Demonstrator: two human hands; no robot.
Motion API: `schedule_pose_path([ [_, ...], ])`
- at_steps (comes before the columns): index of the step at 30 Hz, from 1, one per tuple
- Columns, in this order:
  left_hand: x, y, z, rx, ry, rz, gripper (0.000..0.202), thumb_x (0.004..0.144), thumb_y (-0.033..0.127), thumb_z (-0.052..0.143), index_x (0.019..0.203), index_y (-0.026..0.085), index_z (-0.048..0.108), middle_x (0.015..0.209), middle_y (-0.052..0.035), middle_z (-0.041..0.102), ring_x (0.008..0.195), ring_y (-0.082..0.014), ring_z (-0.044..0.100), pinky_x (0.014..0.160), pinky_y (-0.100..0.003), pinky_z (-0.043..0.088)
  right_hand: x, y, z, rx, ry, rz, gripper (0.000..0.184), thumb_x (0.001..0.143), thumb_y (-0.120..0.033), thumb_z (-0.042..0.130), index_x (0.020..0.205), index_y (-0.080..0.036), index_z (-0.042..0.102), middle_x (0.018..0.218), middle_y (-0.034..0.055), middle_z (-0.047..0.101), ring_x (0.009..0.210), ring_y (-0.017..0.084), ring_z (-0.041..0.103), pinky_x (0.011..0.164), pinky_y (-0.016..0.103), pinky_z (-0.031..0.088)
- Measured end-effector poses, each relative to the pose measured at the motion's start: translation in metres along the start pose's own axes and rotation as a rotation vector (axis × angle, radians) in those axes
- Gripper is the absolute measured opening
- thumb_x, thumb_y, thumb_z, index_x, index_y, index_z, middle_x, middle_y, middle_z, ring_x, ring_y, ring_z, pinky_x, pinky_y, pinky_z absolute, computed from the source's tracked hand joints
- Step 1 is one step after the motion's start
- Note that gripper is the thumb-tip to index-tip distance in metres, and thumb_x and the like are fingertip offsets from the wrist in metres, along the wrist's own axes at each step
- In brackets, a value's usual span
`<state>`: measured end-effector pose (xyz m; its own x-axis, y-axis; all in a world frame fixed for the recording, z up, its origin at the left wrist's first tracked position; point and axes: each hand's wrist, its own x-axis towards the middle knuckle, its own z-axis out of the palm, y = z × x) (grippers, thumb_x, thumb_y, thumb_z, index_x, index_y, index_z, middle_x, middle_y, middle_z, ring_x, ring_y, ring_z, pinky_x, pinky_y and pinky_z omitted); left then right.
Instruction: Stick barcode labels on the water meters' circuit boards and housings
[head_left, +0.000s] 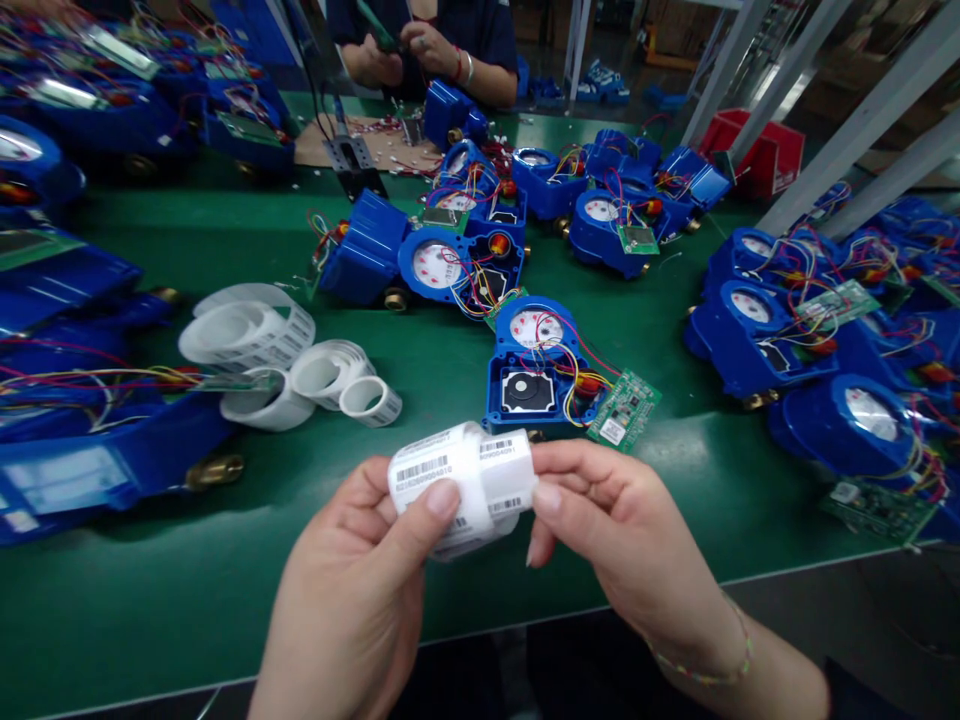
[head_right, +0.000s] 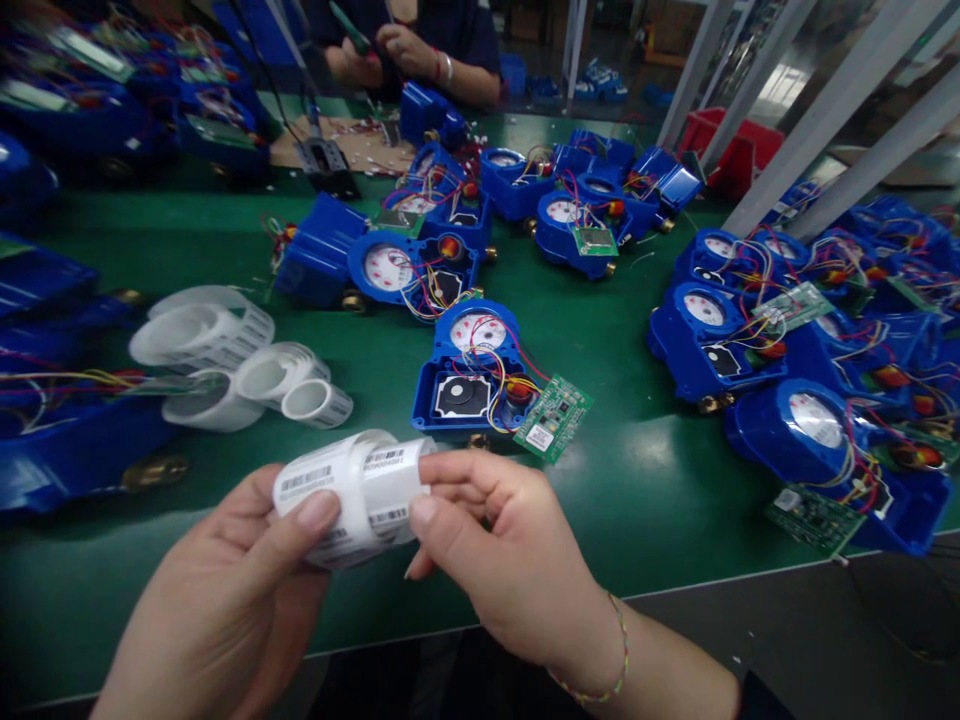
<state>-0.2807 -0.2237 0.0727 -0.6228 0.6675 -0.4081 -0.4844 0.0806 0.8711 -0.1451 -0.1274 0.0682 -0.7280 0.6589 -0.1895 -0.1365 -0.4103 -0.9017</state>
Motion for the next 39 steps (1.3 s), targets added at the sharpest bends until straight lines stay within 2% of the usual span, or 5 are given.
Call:
schedule_pose_path([
  [5,0.001,0.009,0.004,-0.086,-0.057,-0.156,0.020,0.076,0.028,0.079,0.093,0.023,0.068,0.094,-0.0040,0.076,0.088,-0.0240,0.070,0.072,-0.031,0.059,-0.008,0.010,-0.006,-0.367,0.033,-0.306,0.052,0.083,-0.007,0.069,0.126,-0.035,0.058,0.094,-0.0051,0.072,0.071,0.010,0.060,0.068,0.023,0.047],
  [9,0.000,0.008,0.003,-0.132,-0.129,-0.187,0.023,0.077,0.031,0.079,0.095,0.019,0.071,0.091,-0.0054,0.076,0.086,-0.0234,0.071,0.068,-0.027,0.059,-0.010,0.015,-0.008,-0.548,0.096,-0.486,0.050,0.088,-0.015,0.071,0.128,-0.040,0.054,0.089,-0.0067,0.074,0.095,0.015,0.061,0.092,0.031,0.044],
  [16,-0.003,-0.005,-0.005,-0.071,-0.152,-0.029,0.048,0.070,0.034,0.086,0.112,0.022,0.065,0.110,-0.0028,0.074,0.095,-0.0170,0.070,0.083,-0.019,0.057,-0.009,0.011,-0.004,-0.380,0.126,-0.388,0.046,0.089,-0.013,0.067,0.125,-0.038,0.053,0.082,-0.0090,0.071,0.078,0.012,0.067,0.086,0.029,0.048],
  [23,-0.019,-0.005,0.010,0.045,-0.007,0.190,0.105,0.068,0.017,0.086,0.146,0.052,0.027,0.096,0.0080,0.079,0.084,-0.0148,0.076,0.077,-0.020,0.061,-0.014,0.011,-0.001,-0.347,0.126,-0.350,0.032,0.092,-0.014,0.063,0.117,-0.035,0.059,0.085,-0.0067,0.074,0.081,0.011,0.069,0.078,0.025,0.050],
  [39,-0.022,-0.018,-0.003,0.240,0.056,0.527,0.080,0.072,0.017,0.081,0.139,0.045,0.047,0.105,0.0044,0.075,0.083,-0.0168,0.076,0.072,-0.020,0.064,-0.021,0.000,0.004,-0.895,0.237,-0.831,0.013,0.089,-0.007,0.067,0.100,-0.012,0.072,0.089,0.0032,0.076,0.081,0.012,0.068,0.076,0.026,0.052],
])
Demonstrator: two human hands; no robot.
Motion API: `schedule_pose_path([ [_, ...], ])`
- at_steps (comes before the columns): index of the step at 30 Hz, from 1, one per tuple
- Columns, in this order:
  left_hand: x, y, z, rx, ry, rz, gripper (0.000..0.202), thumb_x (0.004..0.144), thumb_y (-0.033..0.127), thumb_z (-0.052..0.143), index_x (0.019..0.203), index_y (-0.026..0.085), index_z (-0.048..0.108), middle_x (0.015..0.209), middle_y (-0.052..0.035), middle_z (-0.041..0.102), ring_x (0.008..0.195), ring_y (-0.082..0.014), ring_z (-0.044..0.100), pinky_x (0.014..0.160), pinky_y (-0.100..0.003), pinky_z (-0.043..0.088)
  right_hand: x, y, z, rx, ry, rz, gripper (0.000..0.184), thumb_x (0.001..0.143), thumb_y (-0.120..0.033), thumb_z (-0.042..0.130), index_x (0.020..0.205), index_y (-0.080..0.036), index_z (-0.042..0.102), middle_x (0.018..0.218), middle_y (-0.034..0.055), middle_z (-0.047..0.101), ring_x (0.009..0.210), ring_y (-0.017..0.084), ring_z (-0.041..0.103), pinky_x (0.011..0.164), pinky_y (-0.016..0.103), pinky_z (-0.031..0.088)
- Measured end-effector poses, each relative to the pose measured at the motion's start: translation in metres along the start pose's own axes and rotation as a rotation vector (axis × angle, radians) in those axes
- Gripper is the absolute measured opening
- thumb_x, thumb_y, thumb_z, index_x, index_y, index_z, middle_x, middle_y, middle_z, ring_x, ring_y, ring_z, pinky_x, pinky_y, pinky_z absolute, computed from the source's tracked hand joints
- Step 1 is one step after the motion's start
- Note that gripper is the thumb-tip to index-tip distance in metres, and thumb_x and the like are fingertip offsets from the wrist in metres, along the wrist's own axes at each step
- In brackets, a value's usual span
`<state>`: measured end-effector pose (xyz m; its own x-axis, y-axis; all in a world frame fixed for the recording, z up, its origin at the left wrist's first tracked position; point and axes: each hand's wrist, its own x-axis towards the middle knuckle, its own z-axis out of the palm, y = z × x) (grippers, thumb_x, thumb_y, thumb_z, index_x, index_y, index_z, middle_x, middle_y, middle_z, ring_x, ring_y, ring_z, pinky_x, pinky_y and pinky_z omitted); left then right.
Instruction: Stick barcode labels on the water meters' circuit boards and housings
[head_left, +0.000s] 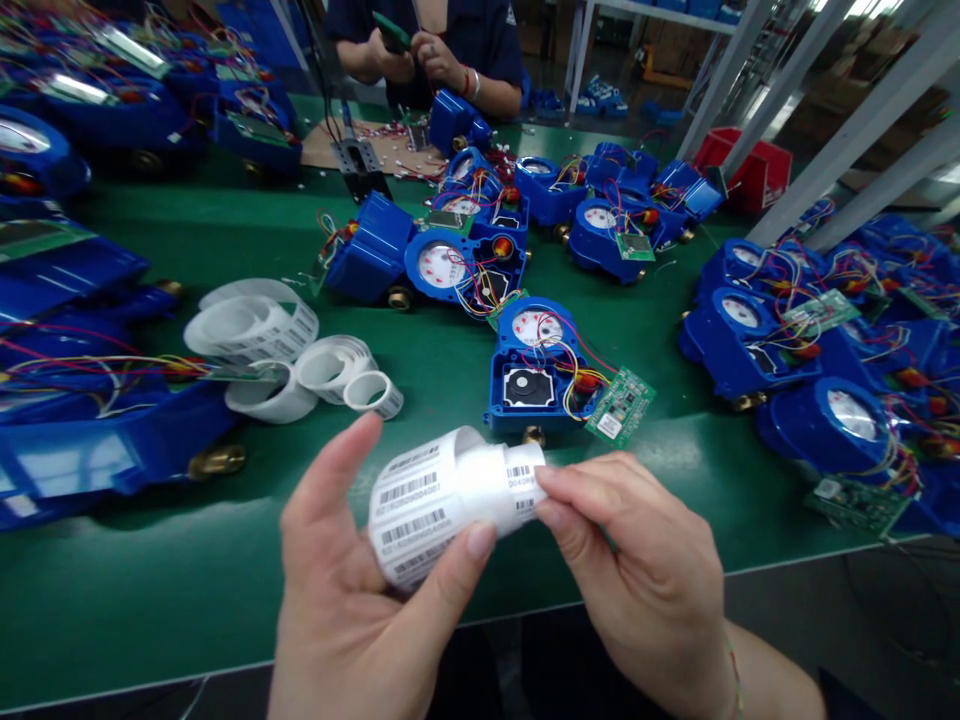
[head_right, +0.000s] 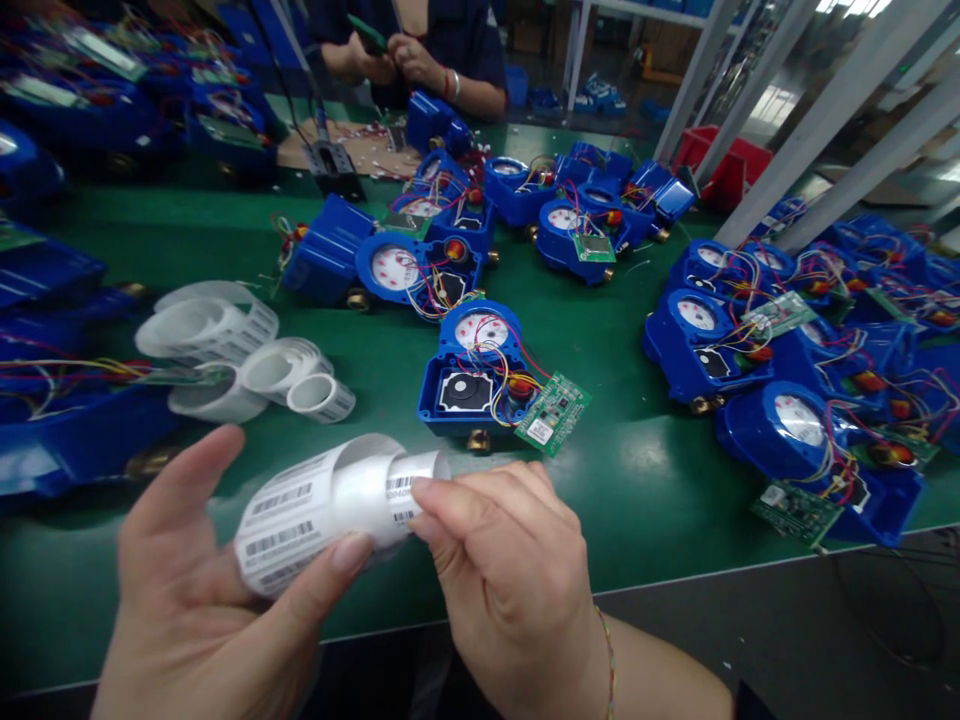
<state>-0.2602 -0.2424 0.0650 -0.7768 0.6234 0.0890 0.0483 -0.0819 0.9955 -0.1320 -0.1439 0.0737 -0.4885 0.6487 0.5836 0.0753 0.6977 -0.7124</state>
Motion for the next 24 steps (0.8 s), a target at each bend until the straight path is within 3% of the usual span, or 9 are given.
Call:
schedule_pose_path([
  [4,-0.004,0.000,0.001,0.007,0.026,0.053,0.077,0.072,0.011,0.079,0.135,0.044,0.052,0.113,0.0066,0.074,0.090,-0.0156,0.075,0.077,-0.018,0.063,0.000,-0.003,0.002,-0.063,0.069,-0.077,0.011,0.090,-0.005,0.066,0.094,-0.011,0.073,0.082,0.0044,0.075,0.074,0.013,0.068,0.070,0.027,0.053],
  [11,-0.007,0.003,0.006,0.025,0.054,0.063,0.066,0.073,0.009,0.078,0.127,0.041,0.058,0.102,0.0107,0.078,0.086,-0.0114,0.076,0.078,-0.011,0.061,-0.008,-0.002,0.010,-0.241,0.168,-0.177,0.016,0.090,-0.004,0.064,0.097,-0.014,0.074,0.085,0.0069,0.076,0.077,0.017,0.068,0.069,0.033,0.051],
  [19,-0.006,0.002,0.007,0.026,0.062,0.062,0.064,0.075,0.010,0.079,0.127,0.040,0.057,0.109,0.0112,0.077,0.092,-0.0122,0.076,0.082,-0.014,0.061,-0.002,-0.003,0.009,-0.145,0.155,-0.097,0.010,0.090,-0.007,0.066,0.092,-0.014,0.072,0.083,0.0045,0.075,0.075,0.015,0.068,0.070,0.029,0.054],
  [24,-0.005,-0.001,0.006,0.030,0.052,0.072,0.062,0.075,0.009,0.078,0.125,0.039,0.059,0.108,0.0108,0.077,0.090,-0.0124,0.076,0.082,-0.015,0.061,-0.007,0.000,0.011,-0.187,0.143,-0.118,0.016,0.089,-0.004,0.065,0.096,-0.017,0.071,0.086,0.0045,0.075,0.075,0.016,0.068,0.070,0.032,0.053],
])
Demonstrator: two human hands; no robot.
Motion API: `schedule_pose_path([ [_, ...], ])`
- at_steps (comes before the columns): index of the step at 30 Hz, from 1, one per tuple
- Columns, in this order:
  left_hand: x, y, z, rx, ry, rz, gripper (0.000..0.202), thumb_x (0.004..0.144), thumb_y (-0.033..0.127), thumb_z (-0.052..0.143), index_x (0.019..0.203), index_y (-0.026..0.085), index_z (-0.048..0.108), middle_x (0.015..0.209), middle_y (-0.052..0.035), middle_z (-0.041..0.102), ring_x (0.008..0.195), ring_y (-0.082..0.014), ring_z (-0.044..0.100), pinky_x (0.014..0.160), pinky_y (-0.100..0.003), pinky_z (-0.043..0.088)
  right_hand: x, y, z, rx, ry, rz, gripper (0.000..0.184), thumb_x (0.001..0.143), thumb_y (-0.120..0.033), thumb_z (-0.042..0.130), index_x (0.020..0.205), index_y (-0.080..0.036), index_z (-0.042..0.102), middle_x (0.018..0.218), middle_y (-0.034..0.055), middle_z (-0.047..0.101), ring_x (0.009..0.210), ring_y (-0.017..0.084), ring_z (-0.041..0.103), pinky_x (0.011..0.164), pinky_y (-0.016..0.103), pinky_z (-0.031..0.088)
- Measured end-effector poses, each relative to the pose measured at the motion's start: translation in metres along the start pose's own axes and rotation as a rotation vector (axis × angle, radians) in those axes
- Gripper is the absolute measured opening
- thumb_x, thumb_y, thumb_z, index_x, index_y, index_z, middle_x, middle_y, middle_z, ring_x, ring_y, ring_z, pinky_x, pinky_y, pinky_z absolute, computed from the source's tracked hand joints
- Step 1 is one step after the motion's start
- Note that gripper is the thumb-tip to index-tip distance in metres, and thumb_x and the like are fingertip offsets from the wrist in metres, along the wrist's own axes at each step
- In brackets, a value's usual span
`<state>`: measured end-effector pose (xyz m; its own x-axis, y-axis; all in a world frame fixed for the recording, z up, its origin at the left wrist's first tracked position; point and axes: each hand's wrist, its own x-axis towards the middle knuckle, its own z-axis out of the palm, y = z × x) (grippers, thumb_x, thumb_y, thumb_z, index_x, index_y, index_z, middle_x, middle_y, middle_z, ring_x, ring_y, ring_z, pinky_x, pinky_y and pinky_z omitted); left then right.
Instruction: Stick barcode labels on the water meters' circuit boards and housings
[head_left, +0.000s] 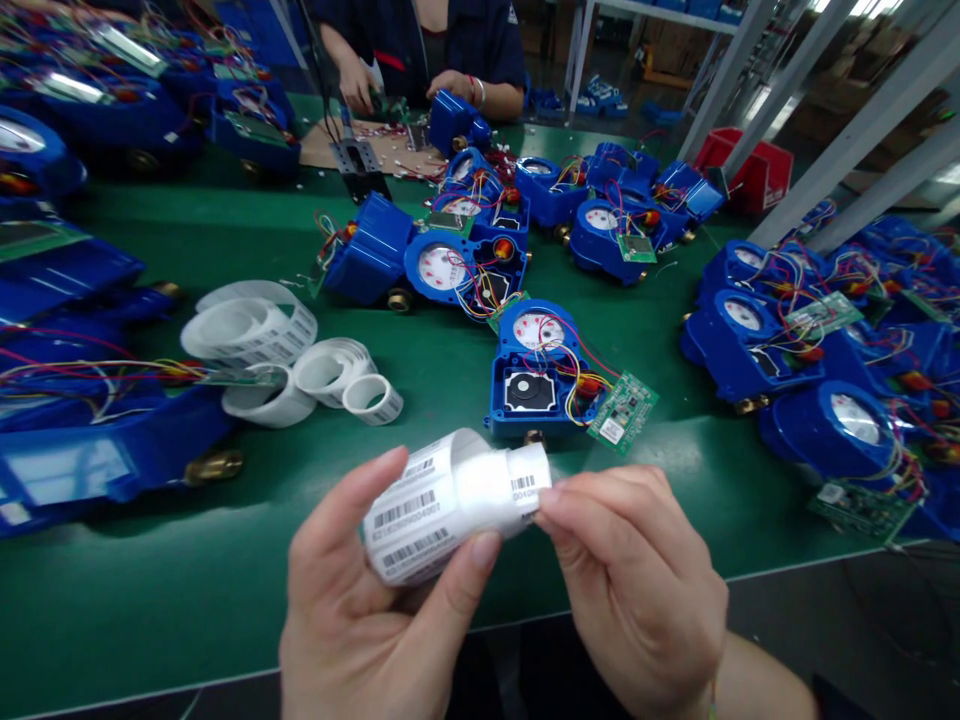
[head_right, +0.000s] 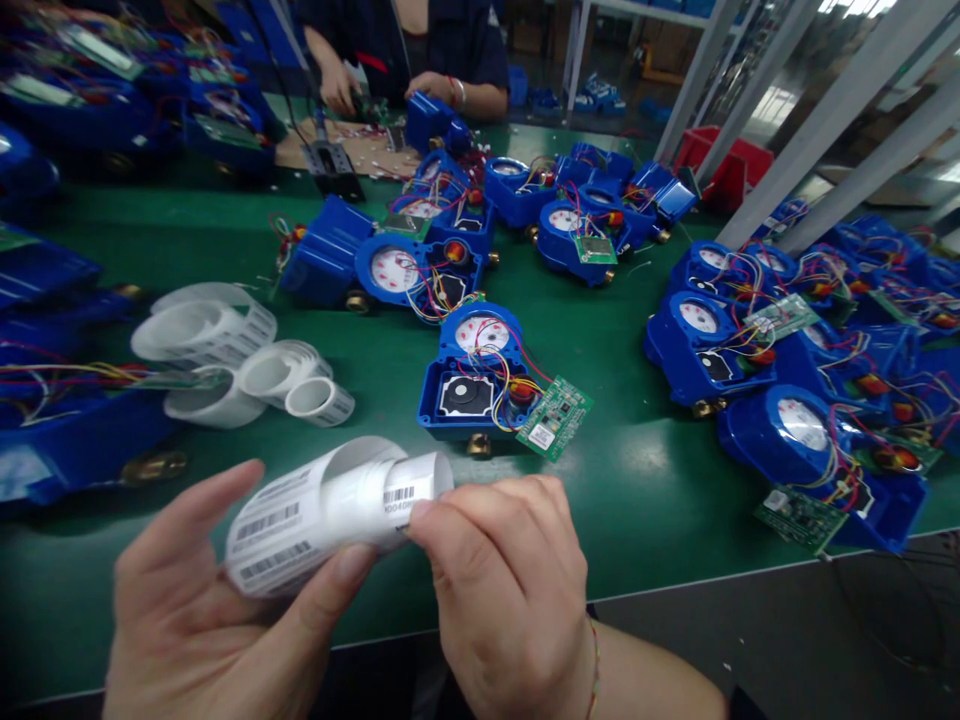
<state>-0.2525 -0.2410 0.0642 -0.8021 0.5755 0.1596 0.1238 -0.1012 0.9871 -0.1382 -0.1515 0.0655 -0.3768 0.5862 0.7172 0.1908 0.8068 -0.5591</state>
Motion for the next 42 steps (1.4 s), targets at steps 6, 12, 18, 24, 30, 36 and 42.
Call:
schedule_pose_path([
  [6,0.001,-0.006,-0.002,0.063,-0.019,0.014,0.048,0.076,0.015,0.079,0.117,0.037,0.066,0.111,0.0078,0.077,0.092,-0.0140,0.076,0.081,-0.015,0.061,-0.012,0.007,-0.002,-0.130,-0.048,-0.111,0.028,0.092,-0.008,0.060,0.118,-0.019,0.067,0.097,0.0082,0.076,0.085,0.021,0.071,0.074,0.039,0.055],
  [12,0.003,-0.008,-0.001,0.093,-0.007,0.031,0.046,0.077,0.016,0.078,0.116,0.036,0.067,0.113,0.0084,0.076,0.091,-0.0120,0.075,0.082,-0.011,0.059,-0.010,0.009,-0.002,-0.144,-0.051,-0.145,0.026,0.091,-0.005,0.060,0.114,-0.017,0.067,0.096,0.0086,0.076,0.085,0.021,0.070,0.074,0.038,0.054],
  [18,0.002,-0.010,-0.002,0.134,0.005,0.034,0.047,0.077,0.015,0.078,0.118,0.035,0.066,0.117,0.0078,0.075,0.098,-0.0113,0.074,0.086,-0.011,0.056,-0.004,0.005,0.011,-0.037,0.019,-0.018,0.018,0.090,-0.002,0.060,0.098,-0.018,0.066,0.087,0.0040,0.071,0.080,0.017,0.063,0.077,0.033,0.052],
  [24,0.004,-0.016,-0.003,0.243,-0.085,0.188,0.044,0.080,0.013,0.075,0.116,0.038,0.068,0.115,0.0100,0.075,0.105,-0.0109,0.072,0.095,-0.015,0.054,0.001,-0.004,0.010,-0.016,-0.035,0.139,0.012,0.097,-0.011,0.056,0.090,-0.019,0.061,0.086,0.0031,0.064,0.082,0.015,0.060,0.079,0.027,0.050],
  [30,0.007,-0.034,-0.013,0.295,-0.189,0.389,0.059,0.079,0.004,0.073,0.127,0.037,0.062,0.117,0.0076,0.075,0.104,-0.0127,0.072,0.097,-0.022,0.056,0.009,-0.013,0.004,-0.024,-0.157,0.243,0.012,0.098,-0.015,0.053,0.089,-0.020,0.059,0.090,0.0024,0.061,0.083,0.014,0.061,0.077,0.027,0.049],
  [36,0.004,-0.047,-0.025,0.471,-0.083,0.558,0.065,0.075,0.001,0.077,0.129,0.034,0.062,0.111,0.0039,0.077,0.091,-0.0152,0.076,0.082,-0.022,0.061,0.009,-0.015,0.008,-0.038,-0.158,0.229,0.014,0.098,-0.013,0.050,0.088,-0.019,0.057,0.088,0.0029,0.057,0.082,0.015,0.058,0.075,0.028,0.048],
  [42,0.001,-0.044,-0.028,0.402,-0.026,0.419,0.049,0.077,0.005,0.076,0.117,0.031,0.068,0.106,0.0061,0.079,0.086,-0.0138,0.076,0.079,-0.018,0.060,0.012,-0.013,0.010,0.022,-0.139,0.200,0.015,0.097,-0.008,0.051,0.089,-0.020,0.055,0.087,0.0009,0.061,0.083,0.012,0.060,0.077,0.022,0.048],
])
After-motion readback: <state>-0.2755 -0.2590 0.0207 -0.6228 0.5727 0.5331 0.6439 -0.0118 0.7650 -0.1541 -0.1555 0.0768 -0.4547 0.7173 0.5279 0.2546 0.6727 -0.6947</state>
